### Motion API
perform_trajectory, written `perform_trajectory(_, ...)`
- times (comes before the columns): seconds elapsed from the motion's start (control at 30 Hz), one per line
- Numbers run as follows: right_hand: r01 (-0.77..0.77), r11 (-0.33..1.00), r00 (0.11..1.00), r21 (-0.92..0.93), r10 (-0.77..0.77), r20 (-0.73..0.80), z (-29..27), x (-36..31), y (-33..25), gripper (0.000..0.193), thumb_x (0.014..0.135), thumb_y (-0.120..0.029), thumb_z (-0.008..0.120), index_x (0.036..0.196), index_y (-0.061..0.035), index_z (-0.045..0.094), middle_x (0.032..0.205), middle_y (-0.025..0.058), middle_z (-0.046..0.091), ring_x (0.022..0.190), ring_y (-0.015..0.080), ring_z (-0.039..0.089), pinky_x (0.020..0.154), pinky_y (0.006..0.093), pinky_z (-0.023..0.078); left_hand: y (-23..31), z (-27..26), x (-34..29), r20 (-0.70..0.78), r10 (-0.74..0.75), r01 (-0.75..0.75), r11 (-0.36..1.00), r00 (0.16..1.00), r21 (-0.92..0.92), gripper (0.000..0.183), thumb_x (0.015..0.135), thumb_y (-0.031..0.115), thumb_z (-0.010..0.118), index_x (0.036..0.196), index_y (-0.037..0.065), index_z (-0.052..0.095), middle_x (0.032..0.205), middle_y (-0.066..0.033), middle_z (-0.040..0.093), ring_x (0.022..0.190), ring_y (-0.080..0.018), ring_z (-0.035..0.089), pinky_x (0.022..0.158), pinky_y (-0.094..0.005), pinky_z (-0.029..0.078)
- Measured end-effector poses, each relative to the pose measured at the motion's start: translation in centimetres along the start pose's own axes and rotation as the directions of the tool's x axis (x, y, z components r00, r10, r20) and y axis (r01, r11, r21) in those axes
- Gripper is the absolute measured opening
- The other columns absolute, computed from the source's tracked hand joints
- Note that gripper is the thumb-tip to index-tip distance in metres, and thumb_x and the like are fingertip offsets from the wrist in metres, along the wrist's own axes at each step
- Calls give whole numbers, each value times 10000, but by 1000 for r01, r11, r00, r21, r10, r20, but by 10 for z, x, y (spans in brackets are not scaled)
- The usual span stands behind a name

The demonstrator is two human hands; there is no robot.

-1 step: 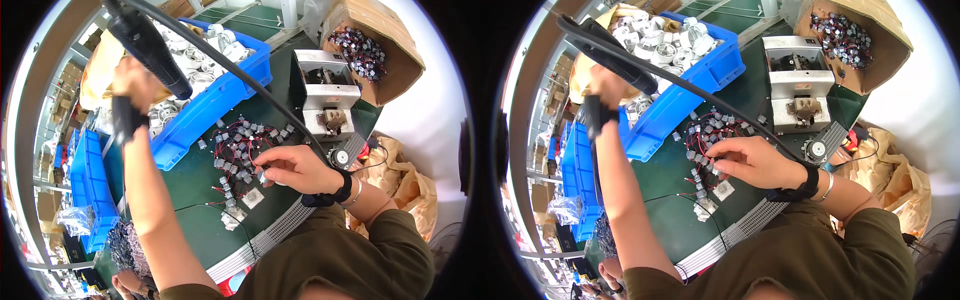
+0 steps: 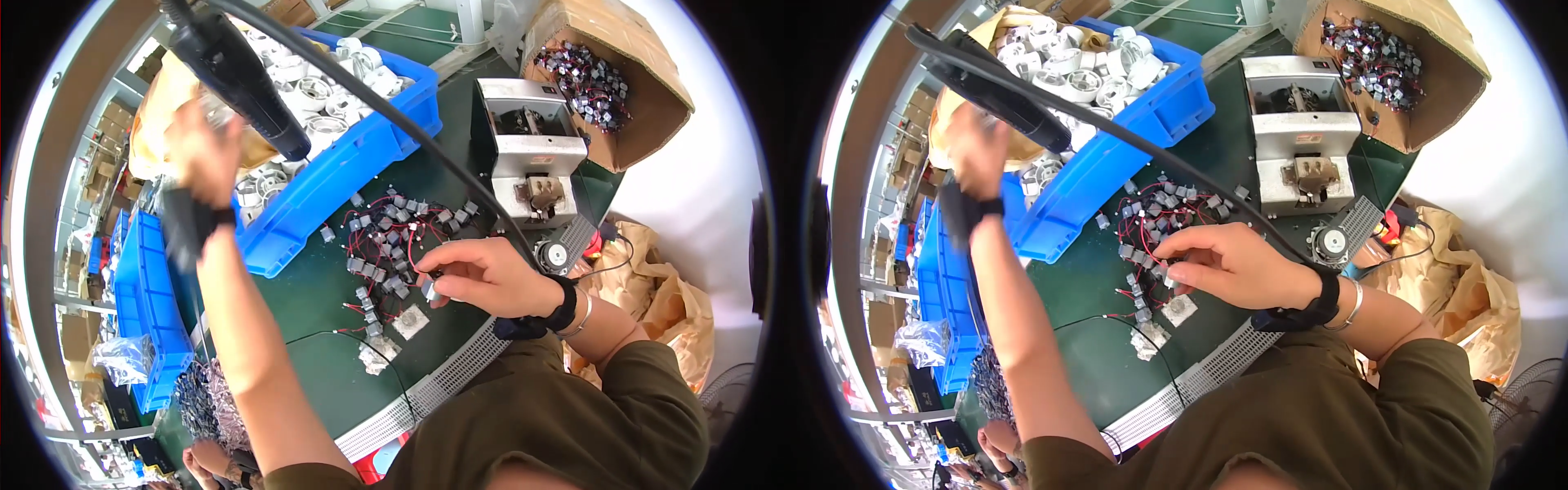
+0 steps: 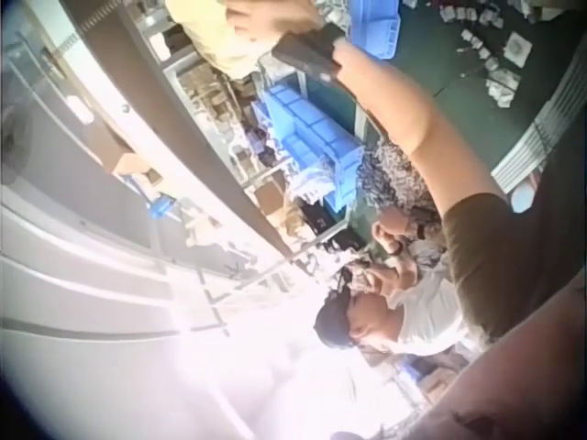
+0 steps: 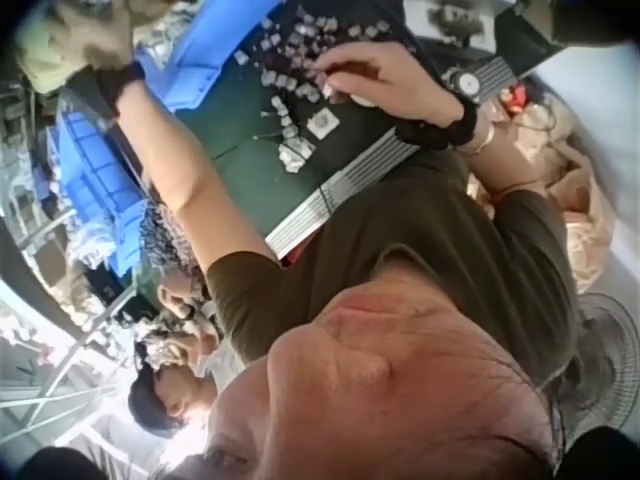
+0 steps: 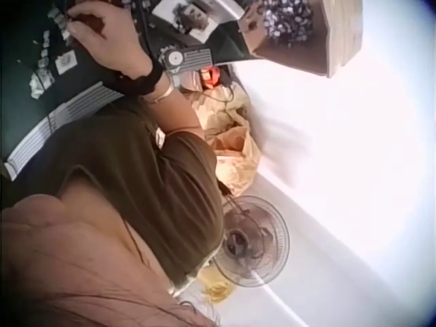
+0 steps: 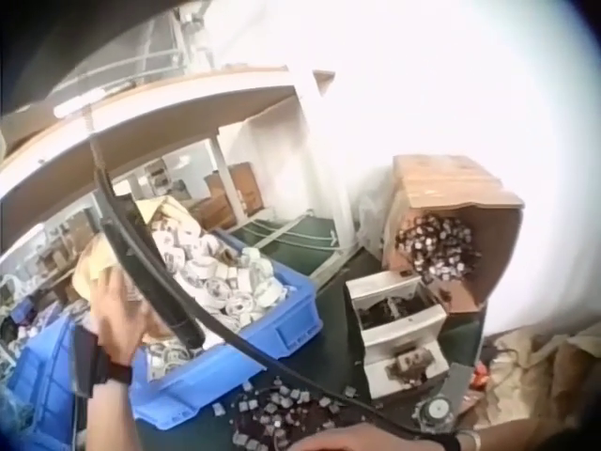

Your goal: The person picks up a motor and fits it into a white plastic housing by hand. Using a power screwdriver, they drive a screw into the assembly to secure the motor and then repeat the process.

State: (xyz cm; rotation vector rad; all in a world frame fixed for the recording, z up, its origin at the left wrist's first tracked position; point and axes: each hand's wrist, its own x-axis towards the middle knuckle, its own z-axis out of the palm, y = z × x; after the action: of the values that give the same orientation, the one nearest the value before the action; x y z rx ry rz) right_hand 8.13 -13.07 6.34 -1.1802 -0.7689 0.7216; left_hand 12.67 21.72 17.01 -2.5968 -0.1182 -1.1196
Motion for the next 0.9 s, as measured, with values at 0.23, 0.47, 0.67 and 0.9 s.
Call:
perform_trajectory(0.23, 35, 985, 999, 167, -29, -40, -33, -27, 3, 295, 889, -95, 588, 1146, 36, 525, 1067, 107, 585, 955, 182, 608, 813, 306, 529, 130, -49, -170, 635, -77, 584, -324, 768, -745, 448, 799, 17, 659, 1209, 17, 479, 1107, -82, 563, 981, -152, 554, 850, -283, 456)
perform_trajectory(0.47, -4, 987, 926, -159, -57, -373, -45, -34, 1, 278, 837, -13, 633, 1093, 55, 547, 1079, 85, 587, 850, 131, 624, 766, 251, 520, 221, -21, -189, 412, 23, 409, 87, 911, -908, 545, 697, 4, 703, 1208, -10, 514, 1187, -151, 560, 1109, -261, 535, 961, -342, 400)
perform_trajectory(0.67, 1, 968, 962, -252, -70, -264, -49, -40, 11, 262, 813, 37, 629, 1068, 43, 571, 1003, 64, 602, 859, 104, 588, 756, 250, 512, 223, -21, -209, 412, -39, 411, 200, 910, -889, 588, 625, 67, 805, 1137, -5, 526, 1147, -150, 572, 1032, -270, 576, 892, -354, 453)
perform_trajectory(0.9, 96, 633, 992, -768, -123, 22, -41, -17, 0, 299, 771, 14, 665, 1060, -36, 609, 994, 75, 607, 823, 128, 588, 744, 265, 509, 216, -28, -192, 366, 105, 357, 92, 925, -930, 793, 588, 163, 842, 1238, -15, 425, 1211, -160, 509, 1086, -257, 531, 907, -372, 438)
